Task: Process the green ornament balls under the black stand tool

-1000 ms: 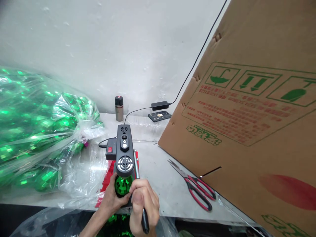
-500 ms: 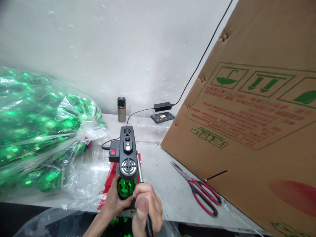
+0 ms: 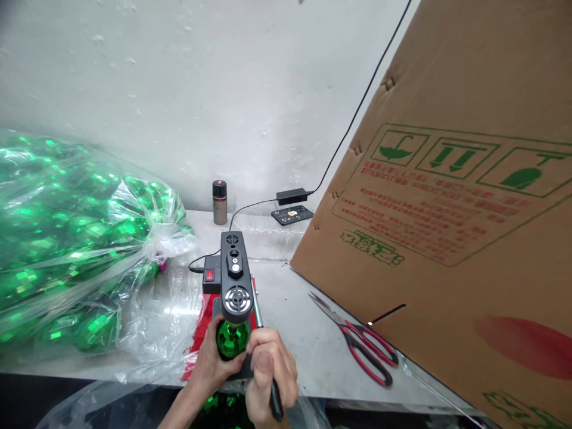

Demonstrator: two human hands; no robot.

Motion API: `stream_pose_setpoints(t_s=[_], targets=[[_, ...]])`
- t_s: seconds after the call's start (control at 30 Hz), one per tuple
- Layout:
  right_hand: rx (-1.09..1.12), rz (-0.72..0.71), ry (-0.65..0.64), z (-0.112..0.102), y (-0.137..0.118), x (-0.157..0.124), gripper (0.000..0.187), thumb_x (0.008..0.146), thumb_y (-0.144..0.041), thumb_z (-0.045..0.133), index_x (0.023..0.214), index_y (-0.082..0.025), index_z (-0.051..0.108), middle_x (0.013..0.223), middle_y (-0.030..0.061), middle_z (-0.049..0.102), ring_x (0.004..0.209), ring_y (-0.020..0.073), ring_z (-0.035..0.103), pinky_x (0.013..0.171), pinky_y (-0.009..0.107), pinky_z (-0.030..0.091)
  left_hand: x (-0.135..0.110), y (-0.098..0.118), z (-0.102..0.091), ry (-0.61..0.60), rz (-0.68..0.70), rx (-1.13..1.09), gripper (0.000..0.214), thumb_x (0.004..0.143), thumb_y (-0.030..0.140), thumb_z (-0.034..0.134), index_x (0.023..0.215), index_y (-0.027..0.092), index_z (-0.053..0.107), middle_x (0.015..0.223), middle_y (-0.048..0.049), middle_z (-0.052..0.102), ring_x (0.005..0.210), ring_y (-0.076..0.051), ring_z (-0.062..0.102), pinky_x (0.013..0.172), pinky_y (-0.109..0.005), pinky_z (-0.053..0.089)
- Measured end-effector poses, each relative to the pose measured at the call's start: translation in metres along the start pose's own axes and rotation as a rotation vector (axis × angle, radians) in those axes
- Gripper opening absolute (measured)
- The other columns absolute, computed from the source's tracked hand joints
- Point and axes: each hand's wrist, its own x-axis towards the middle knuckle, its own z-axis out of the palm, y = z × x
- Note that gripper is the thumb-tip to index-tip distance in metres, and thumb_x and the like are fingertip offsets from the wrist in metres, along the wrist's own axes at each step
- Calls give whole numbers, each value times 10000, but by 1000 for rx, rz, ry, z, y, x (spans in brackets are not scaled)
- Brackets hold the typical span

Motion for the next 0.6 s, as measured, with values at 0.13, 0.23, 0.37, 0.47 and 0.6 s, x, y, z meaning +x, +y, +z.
stream_pose_setpoints(t_s=[0.13, 0.23, 0.37, 0.47, 0.6], targets=[[14, -57, 18, 2, 3, 4, 462, 1138, -208, 427, 680, -230, 488, 629, -9, 555, 513, 144, 559, 510, 307, 370, 1, 4, 3, 28, 6, -9, 863, 631, 342, 876, 1427, 176, 583, 1417, -200, 730, 1354, -443, 715, 1206, -676, 552], [30, -114, 22, 4, 8, 7, 467, 1137, -237, 484, 671, -222, 476, 614, -33, 540, 525, 121, 548, 505, 265, 367, 2, 3, 4, 46, 27, -10, 835, 641, 351, 868, 1412, 181, 596, 1382, -184, 747, 1316, -430, 737, 1178, -670, 575], [33, -139, 23, 5, 9, 7, 464, 1148, -239, 491, 685, -224, 486, 615, -52, 522, 553, 103, 545, 515, 237, 372, 3, -1, 5, 85, 63, -2, 807, 657, 355, 870, 1403, 192, 606, 1350, -163, 759, 1280, -412, 756, 1146, -645, 602], [32, -140, 23, 5, 8, 6, 468, 1152, -234, 486, 684, -226, 495, 629, -47, 544, 555, 106, 548, 519, 243, 378, 4, -2, 5, 85, 71, -10, 819, 657, 352, 873, 1410, 187, 597, 1357, -172, 755, 1286, -417, 750, 1154, -662, 589], [40, -144, 23, 4, 13, 3, 467, 1147, -234, 487, 681, -230, 506, 632, -38, 555, 550, 118, 556, 514, 259, 381, 5, -1, 3, 75, 63, -14, 815, 654, 364, 880, 1399, 187, 603, 1359, -177, 757, 1281, -423, 749, 1152, -664, 584]])
